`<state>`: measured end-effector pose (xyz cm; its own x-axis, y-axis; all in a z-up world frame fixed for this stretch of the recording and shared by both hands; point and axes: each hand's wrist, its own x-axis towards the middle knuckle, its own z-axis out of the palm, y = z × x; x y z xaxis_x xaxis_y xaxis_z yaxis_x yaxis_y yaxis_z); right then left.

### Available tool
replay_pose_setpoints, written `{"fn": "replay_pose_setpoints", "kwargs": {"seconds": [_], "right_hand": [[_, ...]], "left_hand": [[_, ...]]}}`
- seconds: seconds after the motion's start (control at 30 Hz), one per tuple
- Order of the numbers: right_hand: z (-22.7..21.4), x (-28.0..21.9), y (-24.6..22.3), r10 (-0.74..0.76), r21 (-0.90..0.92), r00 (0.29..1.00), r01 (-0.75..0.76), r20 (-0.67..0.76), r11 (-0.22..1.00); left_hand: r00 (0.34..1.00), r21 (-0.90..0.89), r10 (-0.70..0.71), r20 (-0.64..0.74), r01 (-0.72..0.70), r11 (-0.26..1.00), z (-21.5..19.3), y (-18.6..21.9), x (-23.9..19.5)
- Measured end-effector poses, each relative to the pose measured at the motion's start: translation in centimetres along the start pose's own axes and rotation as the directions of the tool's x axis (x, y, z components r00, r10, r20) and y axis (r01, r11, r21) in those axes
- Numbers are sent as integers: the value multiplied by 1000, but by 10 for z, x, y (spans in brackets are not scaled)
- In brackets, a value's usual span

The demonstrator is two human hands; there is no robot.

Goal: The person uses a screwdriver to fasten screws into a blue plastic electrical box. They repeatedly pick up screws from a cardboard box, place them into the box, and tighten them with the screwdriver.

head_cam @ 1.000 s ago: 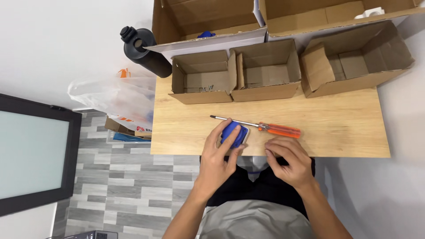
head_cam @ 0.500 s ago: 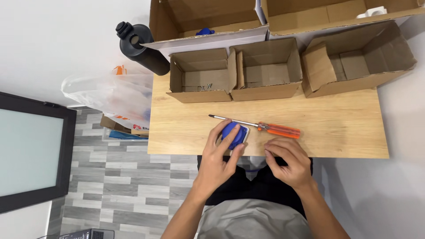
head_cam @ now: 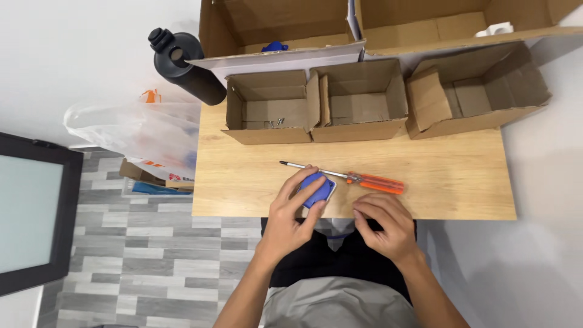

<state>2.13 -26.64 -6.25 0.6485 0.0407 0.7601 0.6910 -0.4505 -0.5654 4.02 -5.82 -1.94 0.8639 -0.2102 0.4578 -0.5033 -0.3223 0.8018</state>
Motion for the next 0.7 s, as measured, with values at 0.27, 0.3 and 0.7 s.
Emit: {"fn": "replay_pose_setpoints", "kwargs": {"seconds": [0.27, 0.3, 0.7], "right_hand": [[16, 2, -17, 96, -186, 979, -62, 178, 981], [21, -1, -18, 116, -243, 966, -59, 230, 968], [38, 0, -7, 326, -120, 920, -306, 216, 944]], "left_hand": [[999, -25, 29, -32, -30, 999, -6, -5, 4], [998, 19, 57, -8, -57, 998, -7, -5, 2], [1000, -44, 22, 7, -21, 999, -16, -5, 11]]}}
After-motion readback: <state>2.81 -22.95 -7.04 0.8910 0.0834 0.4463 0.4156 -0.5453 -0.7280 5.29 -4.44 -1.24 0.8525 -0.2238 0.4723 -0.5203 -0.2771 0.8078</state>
